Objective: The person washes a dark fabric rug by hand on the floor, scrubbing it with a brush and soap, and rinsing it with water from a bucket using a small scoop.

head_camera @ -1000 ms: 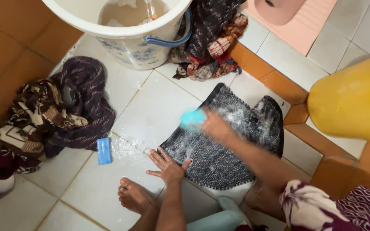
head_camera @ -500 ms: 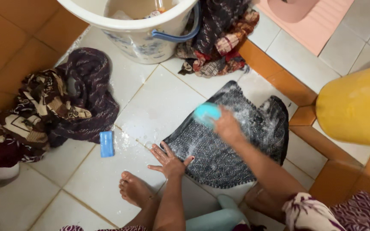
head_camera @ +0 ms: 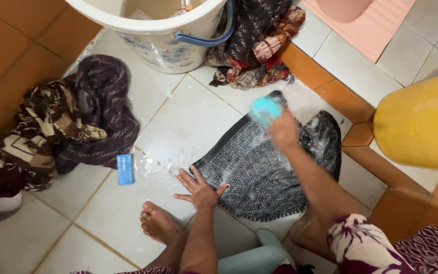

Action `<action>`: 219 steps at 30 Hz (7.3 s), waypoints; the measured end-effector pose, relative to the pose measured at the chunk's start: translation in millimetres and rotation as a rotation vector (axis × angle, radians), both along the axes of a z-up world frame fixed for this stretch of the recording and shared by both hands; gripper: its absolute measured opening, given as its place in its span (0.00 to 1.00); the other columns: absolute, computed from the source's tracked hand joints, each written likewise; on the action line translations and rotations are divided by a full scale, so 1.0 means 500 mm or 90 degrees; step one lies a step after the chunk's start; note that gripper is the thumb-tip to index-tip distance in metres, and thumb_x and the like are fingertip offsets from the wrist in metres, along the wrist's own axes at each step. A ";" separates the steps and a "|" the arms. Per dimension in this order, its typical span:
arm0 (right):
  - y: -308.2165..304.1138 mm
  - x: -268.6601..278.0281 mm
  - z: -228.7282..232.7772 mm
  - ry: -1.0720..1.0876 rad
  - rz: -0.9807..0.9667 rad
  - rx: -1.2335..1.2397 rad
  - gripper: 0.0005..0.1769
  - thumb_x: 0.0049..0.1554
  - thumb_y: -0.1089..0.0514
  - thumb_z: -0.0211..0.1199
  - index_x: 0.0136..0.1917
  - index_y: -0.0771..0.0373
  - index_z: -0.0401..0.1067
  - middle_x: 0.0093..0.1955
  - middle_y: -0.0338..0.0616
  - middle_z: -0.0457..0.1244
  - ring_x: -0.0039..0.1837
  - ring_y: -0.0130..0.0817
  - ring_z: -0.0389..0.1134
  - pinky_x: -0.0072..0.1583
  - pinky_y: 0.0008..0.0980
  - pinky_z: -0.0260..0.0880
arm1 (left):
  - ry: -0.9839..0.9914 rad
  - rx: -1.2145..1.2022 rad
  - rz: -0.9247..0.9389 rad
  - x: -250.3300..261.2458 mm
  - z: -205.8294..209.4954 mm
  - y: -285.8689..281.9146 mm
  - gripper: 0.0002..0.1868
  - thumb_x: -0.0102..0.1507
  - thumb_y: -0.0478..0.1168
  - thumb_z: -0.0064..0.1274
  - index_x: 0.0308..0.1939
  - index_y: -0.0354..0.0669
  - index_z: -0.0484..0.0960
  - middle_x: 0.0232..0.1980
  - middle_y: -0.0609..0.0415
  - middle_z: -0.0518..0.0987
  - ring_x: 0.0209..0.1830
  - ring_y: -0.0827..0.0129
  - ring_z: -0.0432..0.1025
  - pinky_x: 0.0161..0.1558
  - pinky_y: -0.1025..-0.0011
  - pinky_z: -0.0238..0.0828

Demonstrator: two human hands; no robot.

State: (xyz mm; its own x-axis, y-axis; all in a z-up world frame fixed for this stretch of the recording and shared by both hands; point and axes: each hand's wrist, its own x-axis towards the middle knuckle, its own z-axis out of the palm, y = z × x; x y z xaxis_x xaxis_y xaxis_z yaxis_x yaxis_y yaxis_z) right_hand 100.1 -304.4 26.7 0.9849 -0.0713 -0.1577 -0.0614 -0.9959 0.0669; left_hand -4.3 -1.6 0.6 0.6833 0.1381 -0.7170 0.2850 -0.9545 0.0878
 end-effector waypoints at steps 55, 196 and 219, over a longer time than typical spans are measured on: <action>-0.074 0.034 0.029 0.165 -0.102 0.632 0.52 0.44 0.52 0.70 0.76 0.67 0.53 0.68 0.61 0.60 0.70 0.51 0.62 0.69 0.41 0.62 | -0.326 -0.580 0.465 0.197 -0.220 0.104 0.07 0.59 0.34 0.60 0.41 0.40 0.89 0.38 0.57 0.87 0.36 0.75 0.77 0.41 0.76 0.74; 0.110 -0.315 -0.066 0.048 0.250 0.177 0.43 0.41 0.49 0.74 0.70 0.47 0.68 0.73 0.64 0.54 0.72 0.60 0.56 0.70 0.47 0.59 | 0.000 -0.036 -0.108 -0.040 -0.010 -0.012 0.88 0.37 0.80 0.66 0.82 0.54 0.23 0.83 0.37 0.19 0.83 0.49 0.13 0.72 0.31 0.13; -0.219 -0.225 -0.157 -0.162 -0.327 0.359 0.43 0.36 0.48 0.78 0.61 0.71 0.74 0.65 0.70 0.63 0.68 0.61 0.62 0.70 0.48 0.61 | -0.329 -0.047 -0.362 -0.067 0.038 -0.101 0.58 0.48 0.65 0.68 0.76 0.49 0.60 0.77 0.44 0.58 0.78 0.51 0.51 0.74 0.41 0.44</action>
